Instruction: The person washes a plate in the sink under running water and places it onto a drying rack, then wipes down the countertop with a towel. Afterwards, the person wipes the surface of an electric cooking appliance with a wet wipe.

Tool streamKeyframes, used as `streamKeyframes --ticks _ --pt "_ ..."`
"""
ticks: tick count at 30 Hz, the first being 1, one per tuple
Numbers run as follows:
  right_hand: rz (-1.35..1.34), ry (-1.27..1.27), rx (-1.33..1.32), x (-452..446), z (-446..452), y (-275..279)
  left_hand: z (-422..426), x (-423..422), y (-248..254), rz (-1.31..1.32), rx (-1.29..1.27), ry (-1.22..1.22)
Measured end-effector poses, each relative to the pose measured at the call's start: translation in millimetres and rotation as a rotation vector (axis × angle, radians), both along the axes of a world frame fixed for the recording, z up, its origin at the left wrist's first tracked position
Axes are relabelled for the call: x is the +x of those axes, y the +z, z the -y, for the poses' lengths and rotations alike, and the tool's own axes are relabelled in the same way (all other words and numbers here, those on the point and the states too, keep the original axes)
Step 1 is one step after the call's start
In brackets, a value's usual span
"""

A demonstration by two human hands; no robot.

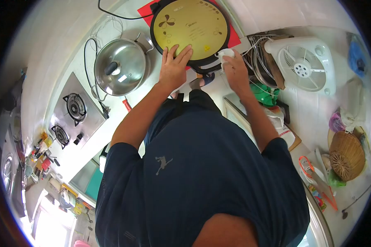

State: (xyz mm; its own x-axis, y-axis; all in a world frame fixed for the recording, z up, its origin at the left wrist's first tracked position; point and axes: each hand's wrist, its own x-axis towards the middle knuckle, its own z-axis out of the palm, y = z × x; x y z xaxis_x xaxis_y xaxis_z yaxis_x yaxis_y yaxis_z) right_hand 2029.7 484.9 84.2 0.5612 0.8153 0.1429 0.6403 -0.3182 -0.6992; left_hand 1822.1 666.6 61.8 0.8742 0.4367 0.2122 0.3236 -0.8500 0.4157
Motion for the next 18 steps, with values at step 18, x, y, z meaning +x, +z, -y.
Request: streamKeyframes --ticks 18 --pt "-0.175 -0.340 -0.441 29.6 -51.5 -28.3 10.8 1.0 -4.2 -0.107 0.028 0.017"
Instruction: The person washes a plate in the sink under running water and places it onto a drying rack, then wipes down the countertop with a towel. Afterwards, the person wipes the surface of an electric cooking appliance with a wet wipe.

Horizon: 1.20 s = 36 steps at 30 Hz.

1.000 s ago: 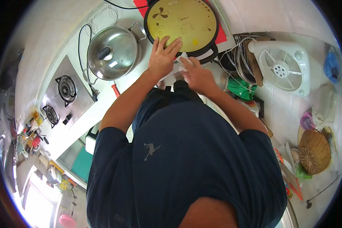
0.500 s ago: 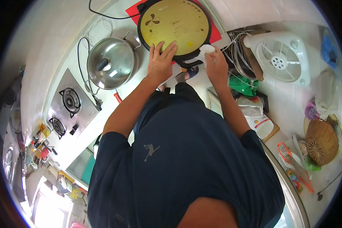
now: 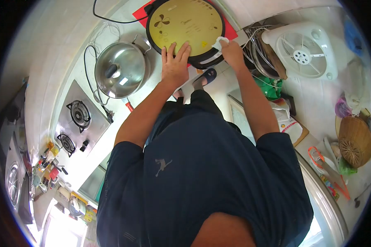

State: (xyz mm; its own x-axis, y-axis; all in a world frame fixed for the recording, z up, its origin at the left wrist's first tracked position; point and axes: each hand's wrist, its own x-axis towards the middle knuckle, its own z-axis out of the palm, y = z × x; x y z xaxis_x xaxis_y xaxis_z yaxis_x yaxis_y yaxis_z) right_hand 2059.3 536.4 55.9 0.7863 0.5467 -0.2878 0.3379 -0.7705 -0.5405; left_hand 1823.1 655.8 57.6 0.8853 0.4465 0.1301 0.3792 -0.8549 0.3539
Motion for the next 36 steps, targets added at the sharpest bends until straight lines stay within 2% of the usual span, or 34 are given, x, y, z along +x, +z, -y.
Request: streamKeyframes --ticks 1,3,4,5,7,8,11,19,22,24,25,27,28,29,31,32,35,36 --pt "0.008 -0.009 0.001 -2.4 3.4 -9.9 0.3 0.9 0.4 -0.021 -0.003 0.009" --pt "-0.224 -0.157 0.047 -5.8 9.5 -21.0 2.4 -1.8 2.3 -0.052 -0.014 0.006" --pt "-0.271 -0.070 0.016 1.7 12.0 -20.2 3.0 -1.6 2.9 -0.088 -0.026 0.011" --pt "-0.257 -0.090 0.016 8.7 12.0 -20.8 1.7 -0.1 2.7 -0.074 -0.028 -0.009" --pt "-0.475 -0.188 0.050 6.7 5.4 -11.0 1.9 -3.5 2.7 -0.037 -0.013 -0.009" --pt "-0.613 -0.260 0.011 8.1 1.6 1.9 1.0 -4.2 2.7 -0.115 -0.010 -0.020" --pt "-0.713 -0.384 0.071 9.0 -2.2 11.5 2.1 -3.9 4.2 -0.131 0.007 -0.025" --pt "-0.786 -0.391 0.048 5.7 8.0 5.1 4.3 -2.8 6.8 -0.125 0.037 -0.037" --pt "-0.935 -0.509 0.168 6.2 14.2 -12.0 6.9 -3.9 6.6 -0.118 0.043 -0.043" --pt "-1.081 -0.676 0.262 3.3 16.0 -22.3 7.5 -2.7 5.0 -0.140 0.040 -0.027" --pt "-1.080 -0.678 0.267 0.0 14.6 -26.5 7.9 -2.9 3.9 -0.138 0.042 -0.031" --pt "-0.861 -0.844 0.246 -8.5 5.4 -30.8 6.0 -3.6 3.5 -0.128 0.072 -0.041" --pt "-0.736 -0.839 0.281 -14.3 5.4 -30.2 5.8 -3.9 3.8 -0.130 0.076 -0.046" --pt "-0.738 -0.846 0.286 -24.4 7.5 -30.8 7.1 -3.6 3.7 -0.138 0.071 -0.040" --pt "-0.320 -0.585 0.350 -41.2 15.0 -36.8 9.9 -1.0 5.4 -0.139 0.069 -0.050" --pt "-0.488 -0.754 0.429 -49.5 15.0 -32.6 12.0 -1.1 6.9 -0.170 0.042 -0.026" --pt "-0.338 -0.723 0.542 -91.3 23.3 -41.8 14.6 -0.8 4.0 -0.183 0.007 -0.042" --pt "-0.441 -0.740 0.587 -107.6 26.0 -18.3 15.3 -0.4 2.6 -0.169 0.017 -0.032"
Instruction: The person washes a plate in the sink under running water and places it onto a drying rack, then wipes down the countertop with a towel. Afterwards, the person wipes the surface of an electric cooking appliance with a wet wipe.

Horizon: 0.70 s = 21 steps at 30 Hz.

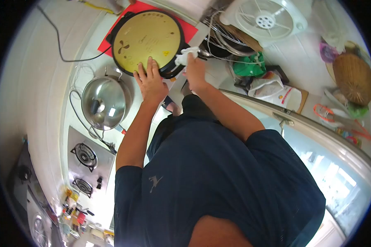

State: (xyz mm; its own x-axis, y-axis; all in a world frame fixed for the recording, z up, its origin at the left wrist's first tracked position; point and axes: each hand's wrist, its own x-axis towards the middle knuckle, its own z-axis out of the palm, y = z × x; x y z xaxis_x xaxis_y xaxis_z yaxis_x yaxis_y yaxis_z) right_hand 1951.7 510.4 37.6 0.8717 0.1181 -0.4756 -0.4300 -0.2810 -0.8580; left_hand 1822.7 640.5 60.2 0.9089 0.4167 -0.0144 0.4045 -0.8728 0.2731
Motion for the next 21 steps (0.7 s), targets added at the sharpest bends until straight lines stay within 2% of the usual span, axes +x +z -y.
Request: streamKeyframes --ticks 1,2,3,5,7,8,9,11,15,17,21 --pt "-0.078 -0.003 0.079 -10.3 -0.4 22.9 0.6 0.3 -1.0 0.015 0.010 0.010" --pt "-0.018 0.049 0.091 -14.8 3.9 -4.5 1.0 0.0 -1.7 0.048 0.035 -0.002" --pt "-0.236 -0.078 0.224 -23.4 0.8 15.3 0.6 0.4 -3.1 0.049 0.033 -0.028" --pt "-0.366 -0.125 0.259 -13.4 1.6 38.8 -0.3 0.2 -4.9 0.083 0.052 -0.037" --pt "-0.413 -0.204 0.461 25.9 -1.1 -29.7 -1.3 1.3 -4.9 0.081 0.088 -0.071" --pt "-0.453 -0.131 0.690 40.2 7.7 -19.3 -1.4 1.8 -3.8 0.096 0.089 -0.080" --pt "-0.514 -0.343 0.518 41.0 -4.0 43.1 -1.3 1.3 -3.3 0.110 0.091 -0.090" --pt "-0.390 -0.373 0.474 31.8 -7.0 32.0 -2.7 3.3 -4.6 0.082 0.118 -0.099" --pt "-0.359 -0.318 0.514 -13.5 1.6 12.3 -4.6 2.6 0.5 0.079 0.099 -0.116" --pt "-0.454 -0.112 0.343 -32.6 3.6 -0.3 -10.5 0.1 5.3 0.056 0.105 -0.141" --pt "-0.496 -0.146 0.371 -16.8 6.4 25.1 -30.2 -1.6 6.9 0.053 0.135 -0.211"
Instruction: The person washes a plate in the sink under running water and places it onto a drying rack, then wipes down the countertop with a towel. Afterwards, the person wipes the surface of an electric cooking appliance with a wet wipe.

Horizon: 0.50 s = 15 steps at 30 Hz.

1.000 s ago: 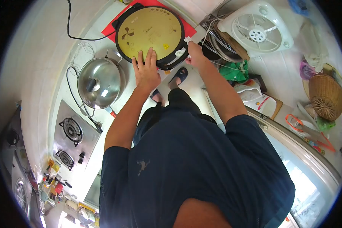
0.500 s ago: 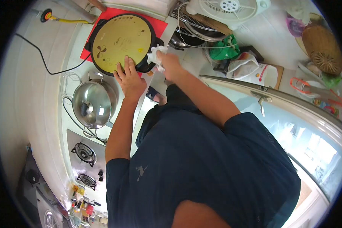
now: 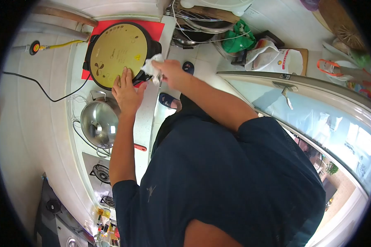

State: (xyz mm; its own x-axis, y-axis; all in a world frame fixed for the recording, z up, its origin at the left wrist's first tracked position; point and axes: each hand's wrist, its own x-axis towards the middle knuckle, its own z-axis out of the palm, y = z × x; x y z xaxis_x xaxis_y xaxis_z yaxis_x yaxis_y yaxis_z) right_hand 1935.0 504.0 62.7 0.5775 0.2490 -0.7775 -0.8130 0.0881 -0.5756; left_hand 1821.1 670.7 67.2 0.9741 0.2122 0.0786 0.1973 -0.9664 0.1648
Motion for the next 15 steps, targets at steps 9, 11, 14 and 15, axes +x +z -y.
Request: streamKeyframes --ticks 9,11,14,15 --pt "0.186 -0.113 -0.053 -15.6 -11.8 18.7 1.2 6.9 -3.8 0.127 0.045 0.000" --pt "0.193 -0.071 -0.060 -9.9 -7.1 18.0 1.7 9.6 -5.3 0.134 0.049 0.002" --pt "0.169 -0.131 0.014 18.8 -12.6 -15.3 8.5 18.8 -4.2 0.150 0.032 0.029" --pt "0.213 -0.168 0.067 25.6 -11.4 -16.2 11.4 24.1 -4.1 0.164 0.025 0.040"
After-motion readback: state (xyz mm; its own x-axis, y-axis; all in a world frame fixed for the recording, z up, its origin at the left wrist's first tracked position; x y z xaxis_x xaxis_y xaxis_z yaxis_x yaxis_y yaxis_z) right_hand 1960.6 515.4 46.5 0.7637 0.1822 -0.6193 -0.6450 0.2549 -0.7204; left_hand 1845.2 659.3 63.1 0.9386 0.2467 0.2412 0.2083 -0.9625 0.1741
